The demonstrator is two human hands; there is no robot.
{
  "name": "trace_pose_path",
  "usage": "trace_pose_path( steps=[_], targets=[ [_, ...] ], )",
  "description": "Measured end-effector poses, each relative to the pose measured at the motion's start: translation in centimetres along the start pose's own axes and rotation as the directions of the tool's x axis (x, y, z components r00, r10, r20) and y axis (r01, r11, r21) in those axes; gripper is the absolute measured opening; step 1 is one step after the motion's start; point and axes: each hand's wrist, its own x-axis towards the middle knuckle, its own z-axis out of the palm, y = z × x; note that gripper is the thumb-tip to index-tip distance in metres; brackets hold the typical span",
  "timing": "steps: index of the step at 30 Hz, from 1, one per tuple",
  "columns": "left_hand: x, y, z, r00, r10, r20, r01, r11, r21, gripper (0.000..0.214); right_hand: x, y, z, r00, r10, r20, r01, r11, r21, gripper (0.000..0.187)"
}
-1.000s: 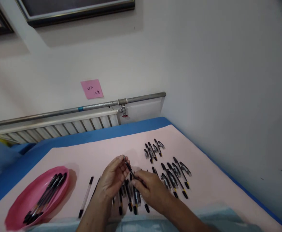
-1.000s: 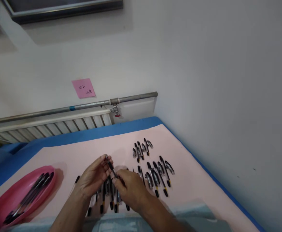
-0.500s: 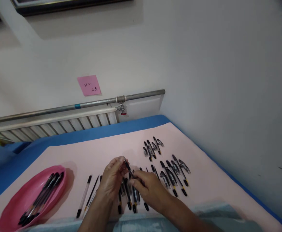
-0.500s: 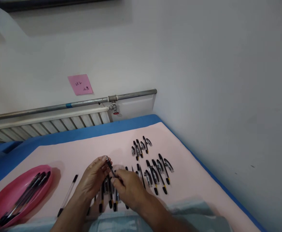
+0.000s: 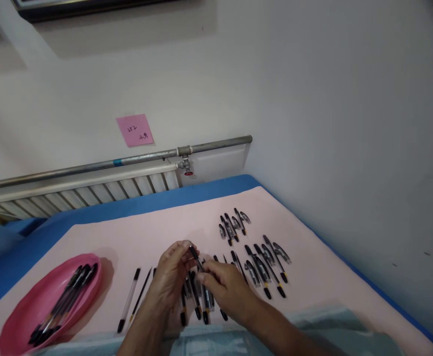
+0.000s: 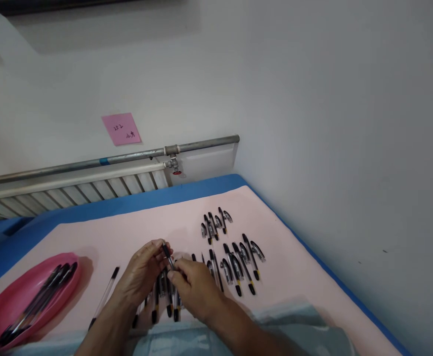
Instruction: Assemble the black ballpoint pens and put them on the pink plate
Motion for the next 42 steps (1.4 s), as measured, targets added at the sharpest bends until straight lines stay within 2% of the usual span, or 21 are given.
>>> trace_pose_path(
  steps=[5,10,14,16,19,23,28,30,34,38,42],
  targets=[
    [0.25,-0.17,-0.07,0.999,0.026,-0.025,-0.026,1.0,0.015,0.023,-0.13,0.27,0.26,0.998,-0.054,-0.019,0.052,0.995,-0.081,0.019],
    [0.05,0.23,-0.13,1.0,0.016,0.016,-0.016,1.0,0.011,0.02,-0.1,0.0,0.28,1.0,0.025,0.017,-0.025,1.0,0.012,0.026],
    [-0.03,0.26,0.01,0.998,-0.055,0.038,0.055,0.998,-0.003,0.031,0.02,-0.12,0.08,0.998,0.053,0.023,-0.054,0.996,0.07,0.023],
    [0.06,0.0,0.05,0.997,-0.08,0.015,0.08,0.997,-0.011,0.035,0.03,0.02,0.05,0.999,0.044,0.008,-0.044,0.998,0.041,0.022],
    [0.15,-0.38,0.02,0.999,-0.045,-0.012,0.045,0.999,-0.02,0.027,-0.03,0.28,0.15,1.0,-0.005,-0.004,0.005,1.0,-0.017,0.021],
    [0.05,-0.23,-0.17,1.0,-0.018,0.021,0.018,1.0,0.0,0.021,-0.06,0.36,0.34,1.0,-0.024,-0.005,0.024,0.998,-0.053,0.022],
    [0.03,0.02,-0.25,0.993,-0.091,0.07,0.094,0.995,-0.033,0.028,-0.03,0.3,0.29,1.0,-0.004,-0.008,0.003,0.999,-0.036,0.022],
    [0.13,-0.18,-0.21,0.993,-0.102,0.053,0.104,0.994,-0.03,0.029,-0.07,0.35,0.26,1.0,-0.018,-0.004,0.018,0.999,-0.049,0.021],
    [0.25,-0.51,-0.25,0.999,-0.04,0.005,0.04,0.999,-0.018,0.02,-0.12,0.47,0.33,0.999,-0.044,-0.001,0.044,0.995,-0.092,0.021],
    [0.09,-0.23,-0.39,0.999,-0.02,0.049,0.02,1.0,-0.005,0.018,-0.05,0.47,0.36,0.999,-0.041,-0.009,0.04,0.995,-0.095,0.02],
    [0.07,-0.33,-0.35,0.996,-0.068,0.056,0.069,0.998,-0.004,0.03,-0.07,0.43,0.2,1.0,-0.027,0.008,0.028,0.996,-0.086,0.019]
  ],
)
